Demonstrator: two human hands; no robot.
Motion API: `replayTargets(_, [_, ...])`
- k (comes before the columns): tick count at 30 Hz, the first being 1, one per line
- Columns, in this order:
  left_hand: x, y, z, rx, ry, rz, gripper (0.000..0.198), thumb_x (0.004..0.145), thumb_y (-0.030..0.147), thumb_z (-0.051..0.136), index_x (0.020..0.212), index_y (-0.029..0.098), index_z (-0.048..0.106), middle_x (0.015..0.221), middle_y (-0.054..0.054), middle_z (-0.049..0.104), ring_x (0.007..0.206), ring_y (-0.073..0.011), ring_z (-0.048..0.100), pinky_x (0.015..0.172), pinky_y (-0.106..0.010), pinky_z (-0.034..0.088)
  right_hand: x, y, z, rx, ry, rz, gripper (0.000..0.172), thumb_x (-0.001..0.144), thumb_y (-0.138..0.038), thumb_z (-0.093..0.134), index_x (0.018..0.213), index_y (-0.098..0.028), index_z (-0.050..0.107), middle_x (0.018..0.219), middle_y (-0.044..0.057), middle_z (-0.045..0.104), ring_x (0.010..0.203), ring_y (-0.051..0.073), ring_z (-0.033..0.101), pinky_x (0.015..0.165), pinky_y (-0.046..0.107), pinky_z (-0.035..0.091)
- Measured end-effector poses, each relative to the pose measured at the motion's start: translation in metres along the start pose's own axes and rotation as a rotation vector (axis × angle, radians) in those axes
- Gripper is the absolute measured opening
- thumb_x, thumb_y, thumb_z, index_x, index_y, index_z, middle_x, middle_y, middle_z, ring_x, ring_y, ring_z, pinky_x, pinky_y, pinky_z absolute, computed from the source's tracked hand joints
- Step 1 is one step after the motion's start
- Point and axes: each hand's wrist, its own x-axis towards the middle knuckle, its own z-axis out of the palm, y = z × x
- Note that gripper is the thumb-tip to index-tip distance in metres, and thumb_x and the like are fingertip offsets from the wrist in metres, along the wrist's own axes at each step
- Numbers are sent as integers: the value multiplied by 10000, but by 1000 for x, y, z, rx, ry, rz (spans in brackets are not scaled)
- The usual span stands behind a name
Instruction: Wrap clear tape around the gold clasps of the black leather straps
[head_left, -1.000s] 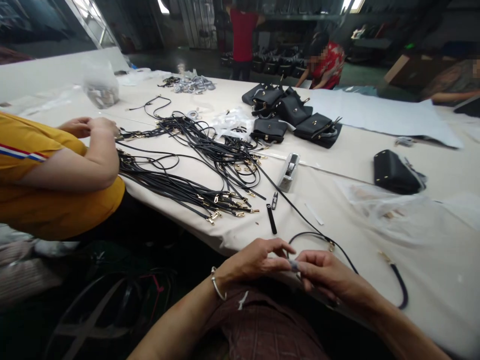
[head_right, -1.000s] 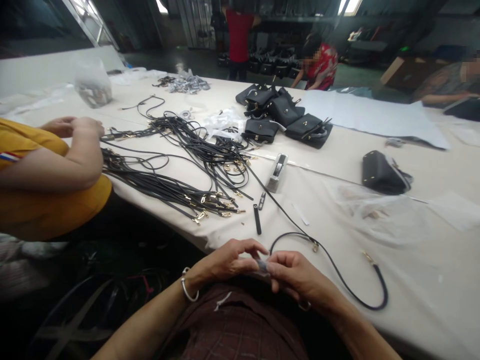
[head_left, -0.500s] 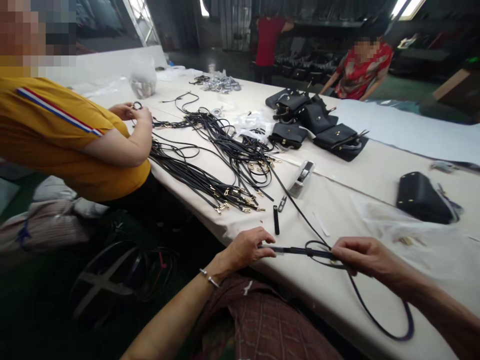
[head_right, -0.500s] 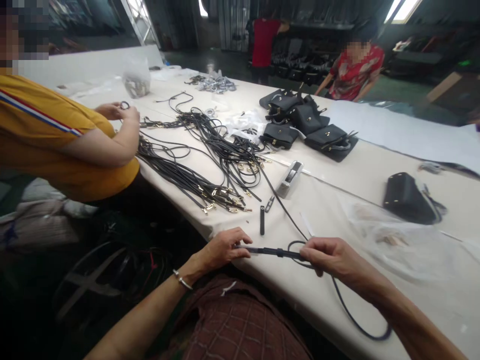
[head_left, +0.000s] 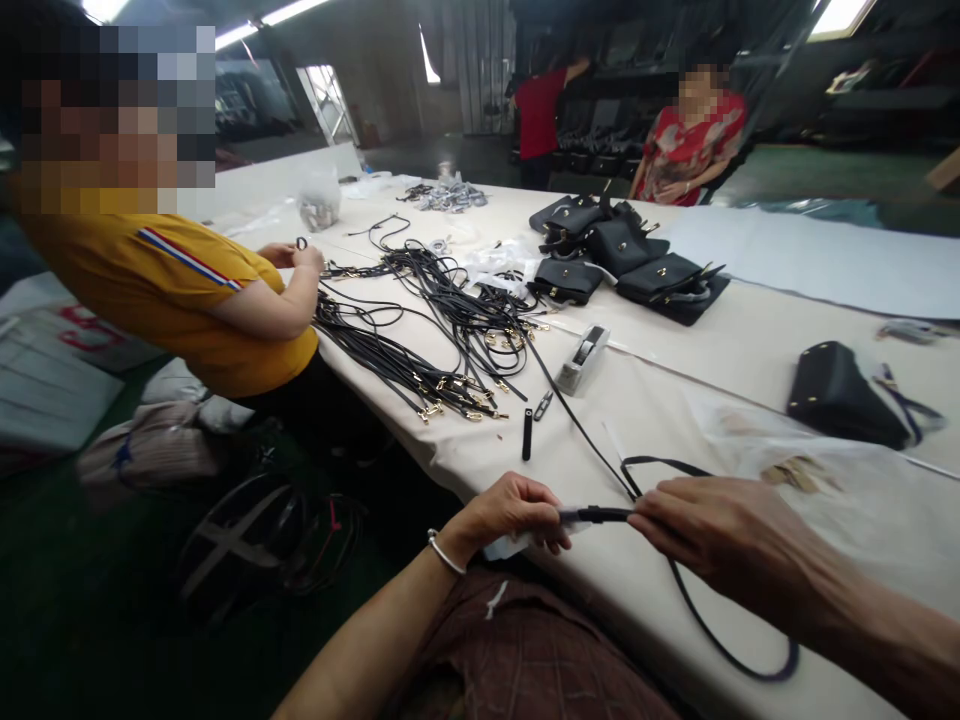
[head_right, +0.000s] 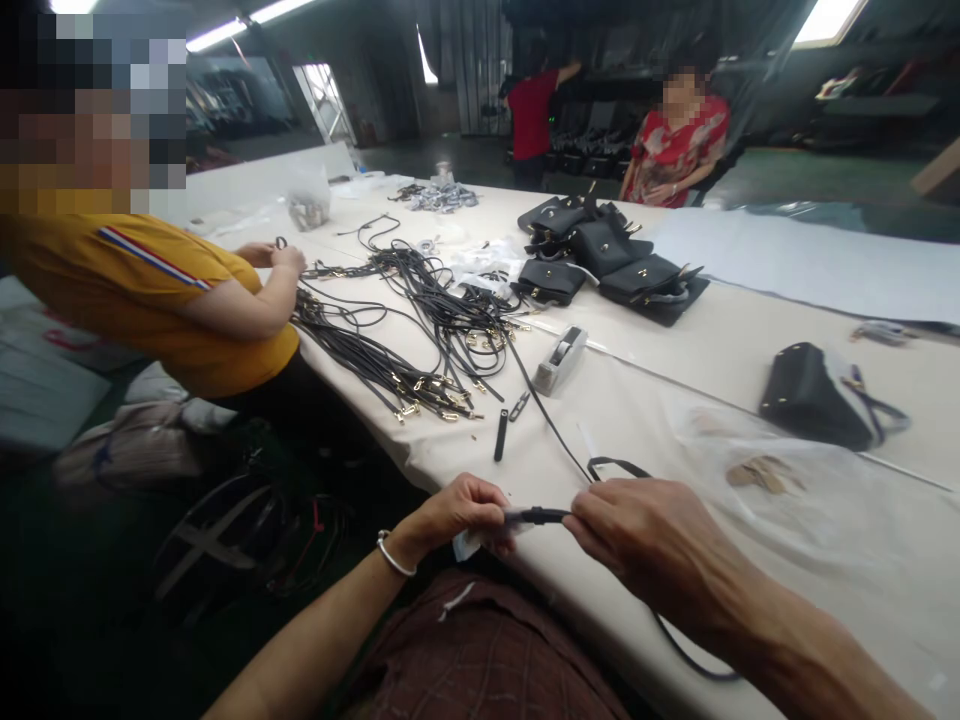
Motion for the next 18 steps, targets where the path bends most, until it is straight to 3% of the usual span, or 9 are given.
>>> replayTargets(2, [-1,2,18,53,45,11,360,703,396,786,851,74,724,774,-109,743,630,-148,656,620,-240,522,-4,3,7,39,-51,71,349,967,-369,460,698,-232,635,604,2,609,505,138,514,521,308,267])
replayTargets(4, [-2,3,33,193,158,89,326,730,388,772,854,89,729,790,-99,744,642,-146,649,643,-250,531,-6,8,14,184,-105,257,339,937,-421,489,720,-230,665,605,8,618,530,142,508,528,296,277])
replayTargets(7, [-6,0,48,655,421,430,269,812,390,723,890,133,742,839,-89,744,742,-168,659,739,-280,537,-9,19,19,627,-220,573,413,873,-568,542,723,-208,679,572,1,590,532,132,460,527,271,304])
replayTargets(9, [-9,-2,54,980,522,660,247,865,384,683,945,159,746,873,-93,743,817,-189,660,815,-311,524,-15,26,19,913,-308,649,479,822,-642,579,705,-186,669,539,-11,550,507,113,397,508,262,288])
replayTargets(11, [-11,-5,56,1117,561,753,276,881,410,668,989,166,742,894,-100,742,852,-202,656,842,-328,510,-25,30,18,1083,-383,632,480,786,-648,627,750,-173,692,538,-19,540,499,100,370,495,255,272])
replayTargets(14, [-11,-11,57,921,591,602,361,841,493,693,926,147,746,854,-84,735,812,-189,645,781,-291,495,-43,35,15,1085,-424,533,425,791,-592,667,859,-181,749,608,3,608,548,120,477,519,250,337])
replayTargets(18, [-7,-23,62,516,490,198,488,790,590,683,719,108,700,627,-18,655,548,-95,494,534,-209,364,-63,35,9,608,-244,224,303,919,-465,571,950,-233,763,747,32,699,645,159,599,580,269,393])
